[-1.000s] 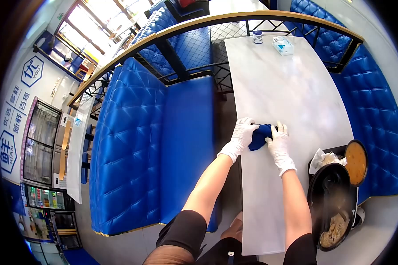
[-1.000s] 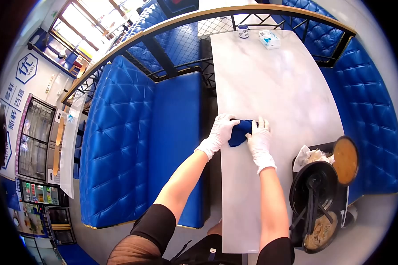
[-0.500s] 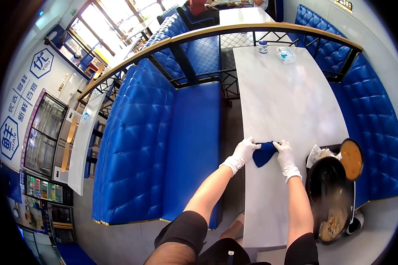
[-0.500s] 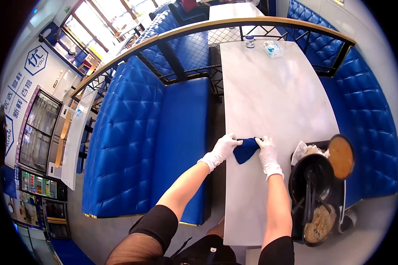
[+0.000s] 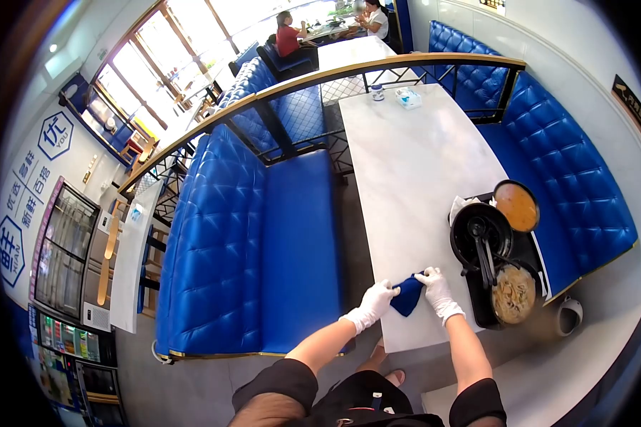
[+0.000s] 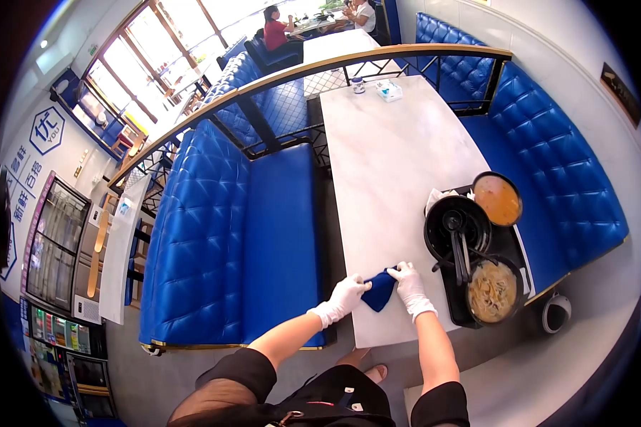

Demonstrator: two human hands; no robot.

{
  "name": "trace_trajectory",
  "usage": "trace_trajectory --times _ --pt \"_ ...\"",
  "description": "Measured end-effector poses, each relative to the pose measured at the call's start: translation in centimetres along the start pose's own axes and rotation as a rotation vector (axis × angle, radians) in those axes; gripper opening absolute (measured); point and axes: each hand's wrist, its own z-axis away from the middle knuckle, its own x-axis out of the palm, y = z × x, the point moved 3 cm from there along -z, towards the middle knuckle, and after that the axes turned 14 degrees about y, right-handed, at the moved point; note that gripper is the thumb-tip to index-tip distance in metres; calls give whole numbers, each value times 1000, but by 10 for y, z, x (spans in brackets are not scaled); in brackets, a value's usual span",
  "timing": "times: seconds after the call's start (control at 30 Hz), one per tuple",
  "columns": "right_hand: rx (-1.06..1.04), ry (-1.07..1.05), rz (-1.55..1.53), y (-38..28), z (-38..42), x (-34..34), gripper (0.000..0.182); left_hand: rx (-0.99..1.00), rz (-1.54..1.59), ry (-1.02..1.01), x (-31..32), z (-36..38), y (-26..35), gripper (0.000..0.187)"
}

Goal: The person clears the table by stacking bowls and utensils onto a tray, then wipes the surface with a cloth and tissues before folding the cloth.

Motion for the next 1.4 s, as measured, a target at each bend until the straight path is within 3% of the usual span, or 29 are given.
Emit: trace_trajectory --times 0.23,0.33,0.43,0.47,0.5,0.53,0.6,0.67,0.77,0.97,1.17,1.2,1.3,1.37,1.4 --pt "-62 -69 -65 -11 57 -24 28 13 -31 -26 4 89 80 13" --pt "-95 -69 133 -34 59 -37 26 44 -70 -57 18 103 107 21" --pt "176 213 25 -69 72 -59 42 -8 197 -170 24 104 112 6" --pt "280 257 64 -75 83 -53 47 -393 318 -129 29 121 81 12" --pt "340 264 93 -83 88 -49 51 -541 421 -21 10 114 88 21" --pt "421 203 85 -91 94 -40 55 -689 424 -40 -1 120 69 28" --pt "384 40 175 -100 110 -13 62 -949 481 78 -31 121 41 31" --pt "296 -4 209 -103 115 -3 61 -1013 393 89 -57 119 3 29" --pt "262 58 147 -82 123 -7 59 -1019 343 101 -75 95 -21 27" --pt "276 79 255 -13 115 -72 51 -847 366 14 -74 28 1 27" --pt "256 67 194 -21 120 -68 48 -841 480 36 -54 -27 -6 27" --pt "88 28 228 -30 120 -67 47 -838 469 13 -49 -33 -7 28" --pt "111 -64 -7 -16 126 -78 46 -856 495 -45 -32 -40 -4 28" --pt "81 -59 132 6 124 -92 46 -848 509 -74 -27 -43 1 28" --pt "175 -13 63 18 123 -100 46 -843 519 -91 -26 -43 2 28"
